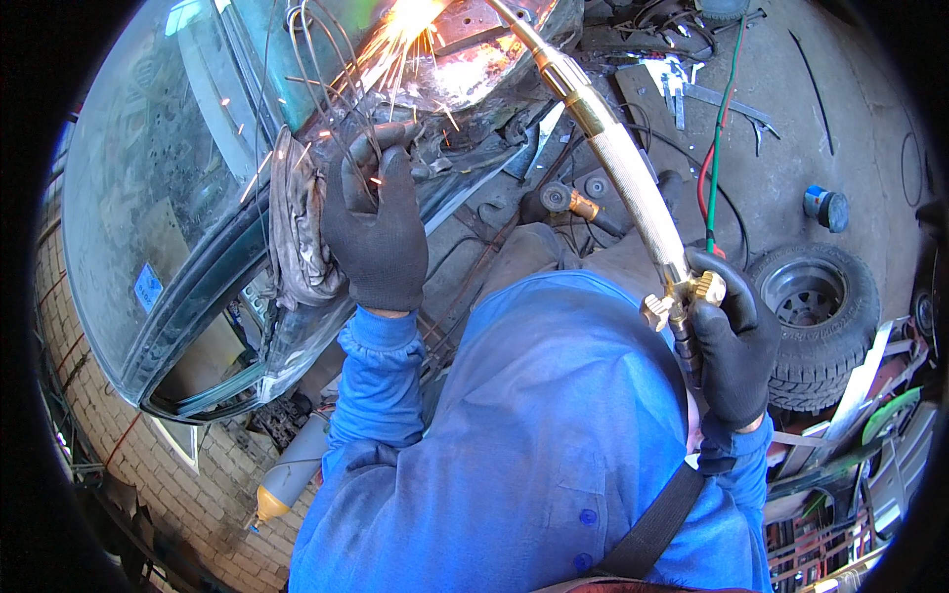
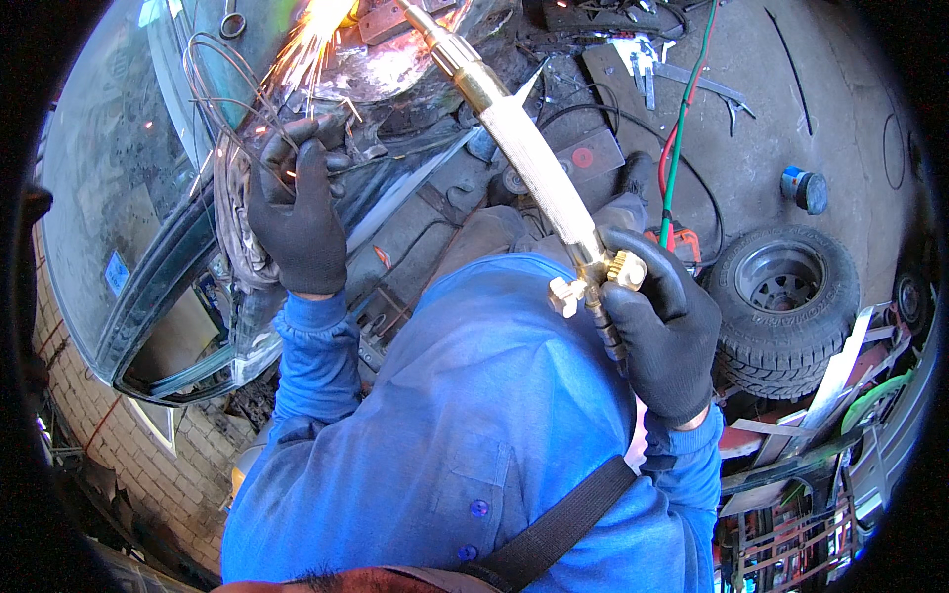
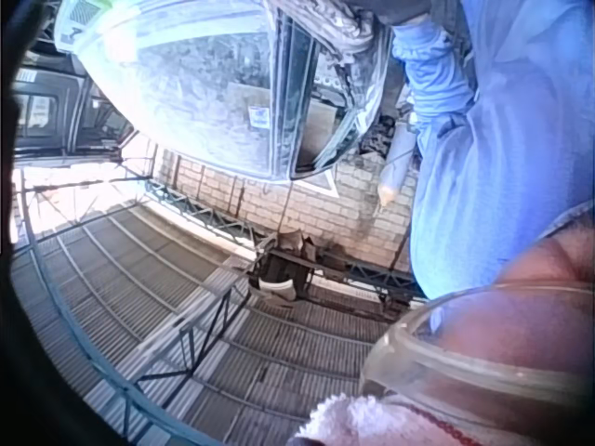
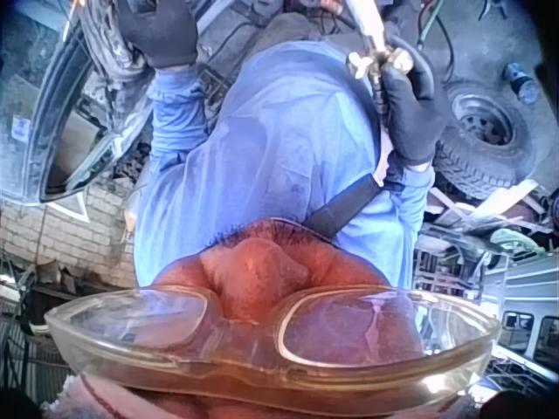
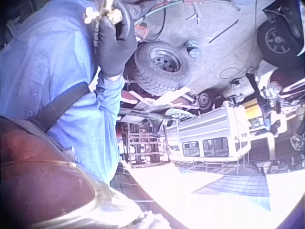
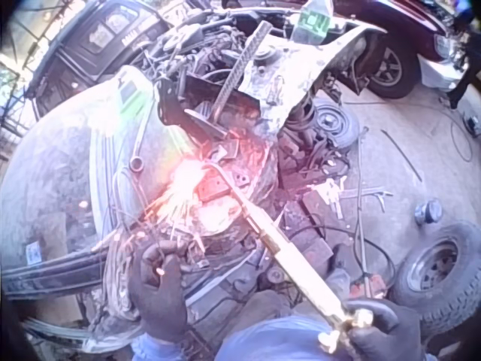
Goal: The person uses a welding torch to heat and fuse metal sections on the front of a car. They then use pliers to remove a small metal piece and an angle grinder to smooth the welded area. The person repeats the welding process on another section of the car's front frame.
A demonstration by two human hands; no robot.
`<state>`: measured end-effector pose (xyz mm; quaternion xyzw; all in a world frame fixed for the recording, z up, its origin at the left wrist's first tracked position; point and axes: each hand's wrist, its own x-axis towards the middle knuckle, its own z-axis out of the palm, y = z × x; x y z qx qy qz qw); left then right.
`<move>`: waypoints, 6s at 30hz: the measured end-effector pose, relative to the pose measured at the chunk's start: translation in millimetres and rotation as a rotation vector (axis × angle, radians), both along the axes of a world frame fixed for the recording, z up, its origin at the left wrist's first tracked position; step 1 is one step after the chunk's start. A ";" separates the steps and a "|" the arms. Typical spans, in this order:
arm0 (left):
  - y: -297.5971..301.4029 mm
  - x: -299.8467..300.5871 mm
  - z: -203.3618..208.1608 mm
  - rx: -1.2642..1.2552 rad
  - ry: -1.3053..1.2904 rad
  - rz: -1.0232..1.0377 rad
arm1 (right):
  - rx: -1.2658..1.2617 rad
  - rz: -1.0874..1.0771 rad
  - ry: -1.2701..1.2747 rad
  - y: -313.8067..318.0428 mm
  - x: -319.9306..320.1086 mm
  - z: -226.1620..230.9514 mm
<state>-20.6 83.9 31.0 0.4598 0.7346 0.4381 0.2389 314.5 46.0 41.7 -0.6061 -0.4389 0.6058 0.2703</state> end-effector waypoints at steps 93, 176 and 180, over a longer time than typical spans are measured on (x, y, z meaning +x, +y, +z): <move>-0.4 -6.6 -6.2 0.033 -0.038 -0.008 | 0.016 0.023 0.012 1.0 1.8 2.4; -9.9 -6.2 -7.6 0.071 -0.076 -0.011 | -0.117 0.009 0.032 2.7 2.8 4.8; -18.7 -3.4 -0.1 0.061 -0.084 -0.024 | -0.101 0.084 -0.017 0.9 14.0 11.2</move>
